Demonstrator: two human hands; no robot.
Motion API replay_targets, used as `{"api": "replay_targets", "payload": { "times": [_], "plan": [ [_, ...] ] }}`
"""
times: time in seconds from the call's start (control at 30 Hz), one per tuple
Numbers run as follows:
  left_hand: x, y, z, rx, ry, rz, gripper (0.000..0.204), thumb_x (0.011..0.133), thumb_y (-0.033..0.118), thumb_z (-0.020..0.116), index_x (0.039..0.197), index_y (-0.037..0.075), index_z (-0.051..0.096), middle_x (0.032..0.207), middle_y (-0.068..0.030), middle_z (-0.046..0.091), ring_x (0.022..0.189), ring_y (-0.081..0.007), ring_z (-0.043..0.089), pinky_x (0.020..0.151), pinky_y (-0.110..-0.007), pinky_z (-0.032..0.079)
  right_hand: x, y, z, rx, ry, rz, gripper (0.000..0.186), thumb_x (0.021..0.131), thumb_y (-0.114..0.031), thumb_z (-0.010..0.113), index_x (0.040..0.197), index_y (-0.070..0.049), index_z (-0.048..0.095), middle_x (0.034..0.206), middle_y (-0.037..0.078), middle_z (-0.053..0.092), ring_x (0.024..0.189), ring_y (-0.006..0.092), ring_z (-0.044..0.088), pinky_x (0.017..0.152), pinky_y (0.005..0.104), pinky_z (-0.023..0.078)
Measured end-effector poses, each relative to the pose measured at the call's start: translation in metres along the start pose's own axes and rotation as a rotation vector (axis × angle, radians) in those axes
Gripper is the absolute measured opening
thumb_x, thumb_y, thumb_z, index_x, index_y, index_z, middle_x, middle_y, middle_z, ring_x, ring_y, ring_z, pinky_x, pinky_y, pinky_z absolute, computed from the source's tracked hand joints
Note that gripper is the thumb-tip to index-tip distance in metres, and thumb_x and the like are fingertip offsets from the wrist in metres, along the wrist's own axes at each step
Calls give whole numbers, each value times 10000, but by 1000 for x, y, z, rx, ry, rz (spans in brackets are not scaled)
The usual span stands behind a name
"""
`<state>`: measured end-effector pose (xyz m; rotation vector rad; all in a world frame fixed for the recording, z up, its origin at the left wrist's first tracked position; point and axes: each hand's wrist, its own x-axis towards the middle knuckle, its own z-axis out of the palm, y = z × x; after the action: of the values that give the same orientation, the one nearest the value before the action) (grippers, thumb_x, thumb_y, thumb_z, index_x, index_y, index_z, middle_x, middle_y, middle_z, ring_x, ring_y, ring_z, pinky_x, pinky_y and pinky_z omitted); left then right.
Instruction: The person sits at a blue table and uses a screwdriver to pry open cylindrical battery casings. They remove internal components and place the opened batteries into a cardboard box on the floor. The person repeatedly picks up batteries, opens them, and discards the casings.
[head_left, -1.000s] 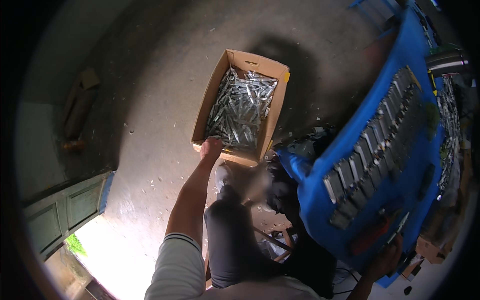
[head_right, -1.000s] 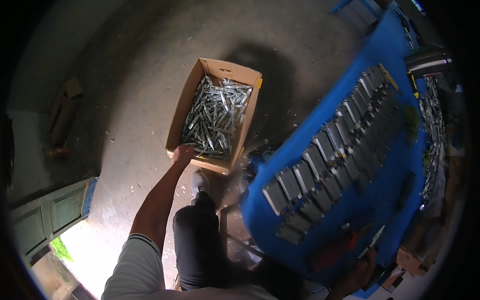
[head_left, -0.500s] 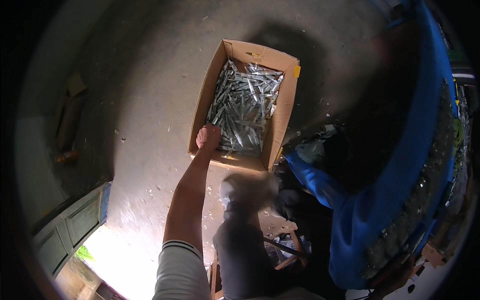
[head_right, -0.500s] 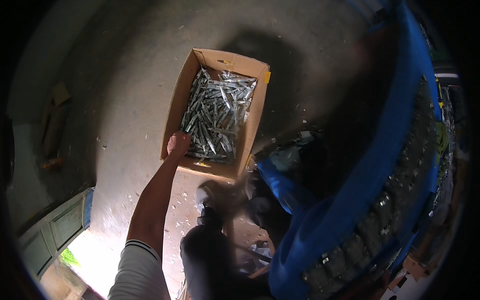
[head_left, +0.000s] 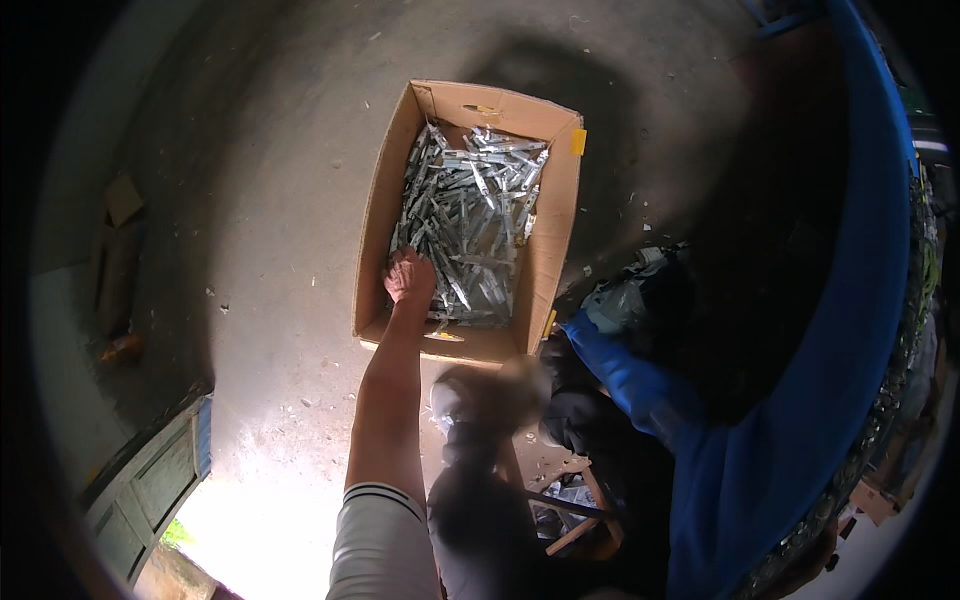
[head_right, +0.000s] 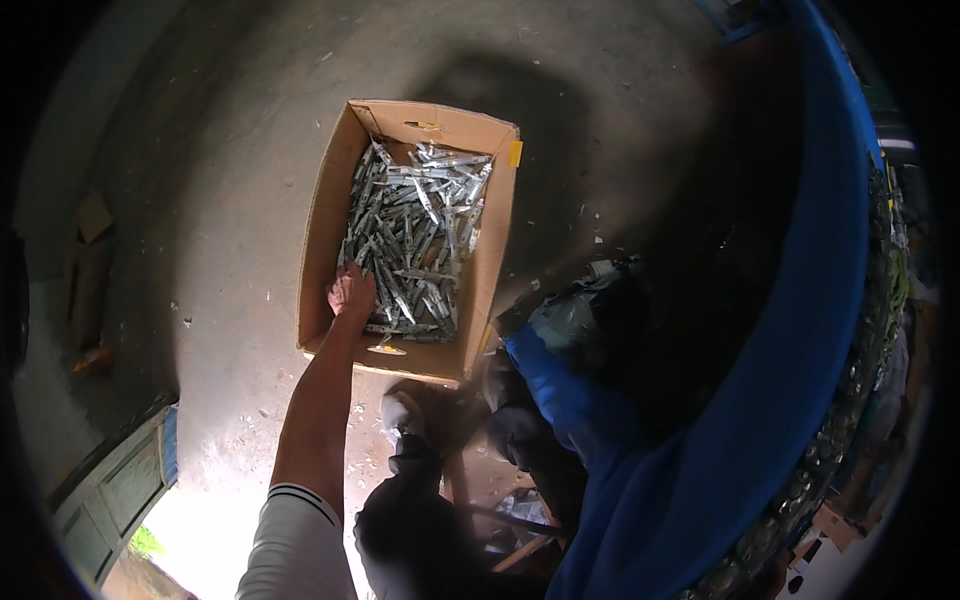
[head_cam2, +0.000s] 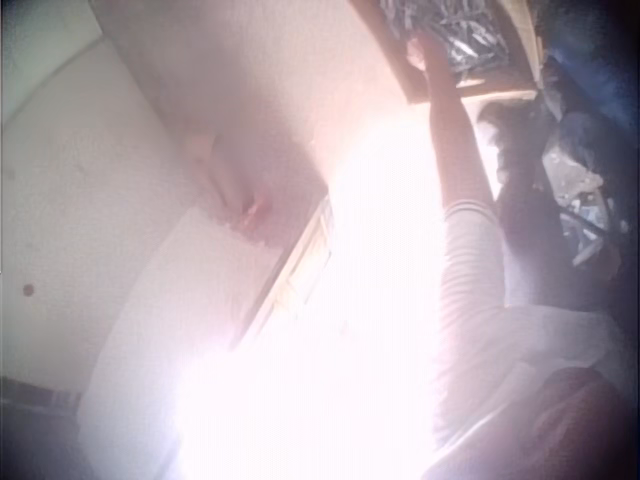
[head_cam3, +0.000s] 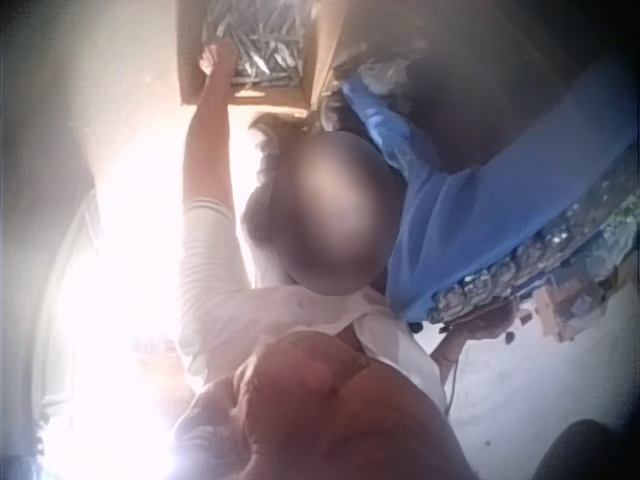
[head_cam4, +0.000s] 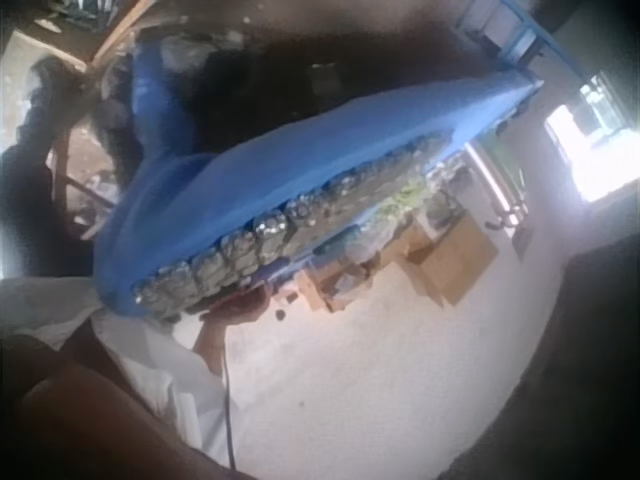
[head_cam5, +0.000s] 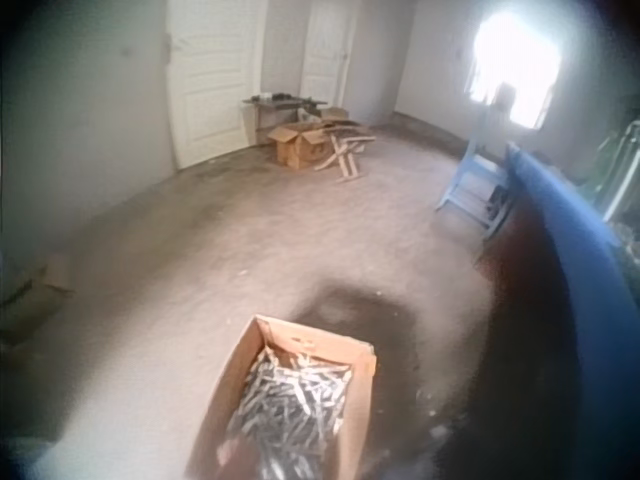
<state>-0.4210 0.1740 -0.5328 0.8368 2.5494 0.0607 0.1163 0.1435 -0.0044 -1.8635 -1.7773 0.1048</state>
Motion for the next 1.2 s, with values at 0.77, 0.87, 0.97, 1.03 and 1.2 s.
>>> {"api": "replay_targets", "payload": {
  "times": [0.77,0.87,0.97,1.03,1.2],
  "plan": [
    [-84,25,-173,-1945,-231,-332,162,888,245,597,844,94,556,701,-44,594,587,-174,583,523,-322,488,-15,21,-1,128,-75,72,377,949,-220,509,1244,14,508,1272,132,517,1184,240,482,1030,360,332],
    [-145,38,-239,-2128,-272,-169,162,912,236,570,843,90,556,695,-46,583,641,-170,575,589,-325,494,-4,11,2,194,-88,59,358,942,-189,526,1235,15,513,1271,130,523,1167,240,497,1020,349,344],
    [-210,50,-294,-2140,-299,-11,187,933,228,533,842,66,554,688,-56,581,651,-176,572,613,-341,488,-4,-1,1,315,-40,72,329,940,-152,524,1223,16,518,1273,130,526,1164,234,500,1014,335,352],
    [-257,62,-324,-2142,-308,104,178,935,213,528,845,63,557,708,-59,589,664,-172,574,644,-339,491,-6,-5,6,428,70,30,309,936,-125,525,1210,19,524,1266,138,532,1163,227,503,1009,322,358],
    [-385,94,-359,-2207,-216,-40,167,931,249,540,907,84,558,819,-83,632,723,-197,596,691,-339,495,-52,-48,-16,860,-40,-324,339,862,-40,593,1186,26,516,1104,143,614,963,170,596,811,284,482]
  ]
}}
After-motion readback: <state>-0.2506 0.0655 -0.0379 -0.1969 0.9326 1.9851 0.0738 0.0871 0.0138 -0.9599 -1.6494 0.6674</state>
